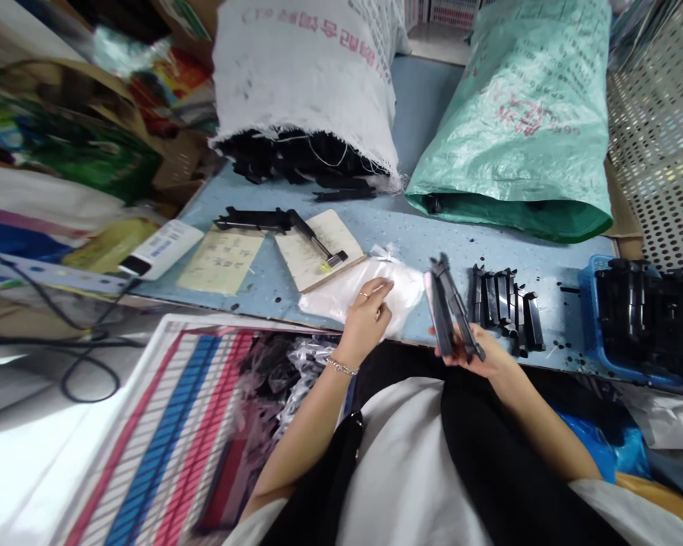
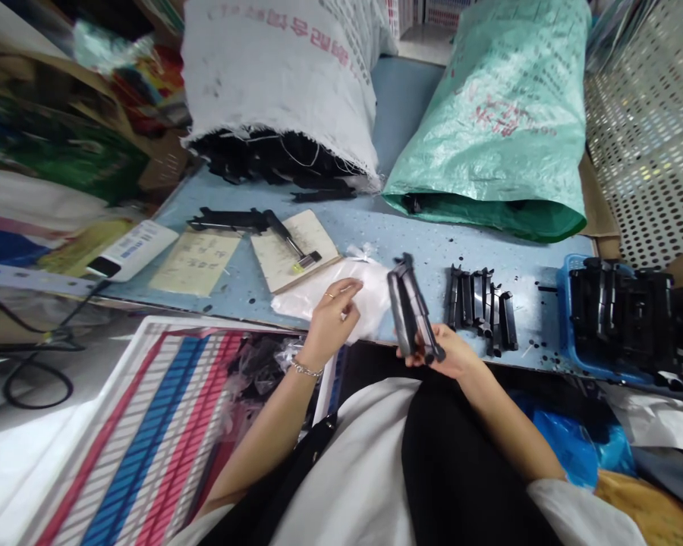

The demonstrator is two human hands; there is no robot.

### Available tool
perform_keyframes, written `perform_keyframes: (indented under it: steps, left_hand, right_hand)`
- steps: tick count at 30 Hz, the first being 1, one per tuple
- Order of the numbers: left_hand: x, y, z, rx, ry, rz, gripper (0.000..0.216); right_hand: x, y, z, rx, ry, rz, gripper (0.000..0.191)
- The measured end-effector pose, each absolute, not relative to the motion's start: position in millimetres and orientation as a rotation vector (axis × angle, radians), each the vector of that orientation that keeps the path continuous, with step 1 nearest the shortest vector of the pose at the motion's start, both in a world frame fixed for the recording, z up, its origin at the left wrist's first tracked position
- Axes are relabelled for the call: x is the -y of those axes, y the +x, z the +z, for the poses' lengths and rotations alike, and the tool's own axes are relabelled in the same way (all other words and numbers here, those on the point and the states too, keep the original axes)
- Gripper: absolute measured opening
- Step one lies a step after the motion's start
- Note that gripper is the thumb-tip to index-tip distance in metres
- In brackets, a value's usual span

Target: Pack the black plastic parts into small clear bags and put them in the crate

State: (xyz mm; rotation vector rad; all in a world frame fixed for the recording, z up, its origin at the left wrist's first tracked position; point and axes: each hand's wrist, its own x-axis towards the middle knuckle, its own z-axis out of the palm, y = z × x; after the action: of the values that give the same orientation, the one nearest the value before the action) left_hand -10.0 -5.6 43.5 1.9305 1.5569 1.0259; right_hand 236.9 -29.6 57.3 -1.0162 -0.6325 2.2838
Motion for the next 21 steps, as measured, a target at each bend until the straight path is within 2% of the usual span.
perform_keyframes:
  steps: [3, 7, 10, 13, 18, 21]
  left_hand:
    - [6.6, -12.6, 40.3, -1.47, 1.935, 1.043, 0.05]
    - [15.5, -13.5, 37.5, -1.533, 1.902, 1.024, 0.059]
    - [30.7, -3.4, 39.9, -1.425, 2.067, 0.958, 0.068]
    - [46.6, 8.6, 44.7, -1.202, 2.202, 0.861, 0.077]
    - [54.6, 15.9, 47.0, -1.176, 2.167, 0.851, 0.079]
    - [57.2, 19.1, 53.8, -1.063, 2.221, 0.742, 0.069]
  right_hand:
    - [45.7, 241.8, 57.2, 0.503, -0.973, 2.496, 0.028]
    - [40.5, 232.0, 36.0, 0.236, -0.884, 2.523, 0.027]
    - [27.4, 219.4, 23.5, 0.305, -0.858, 2.483, 0.029]
    - [18.8, 209.0, 25.7, 0.693, -1.023, 2.16, 0.027]
    - [24.6, 201.0, 43.4, 1.581, -1.477, 1.31, 0.025]
    - [34.2, 195.6, 51.0, 1.708, -1.466, 1.242, 0.023]
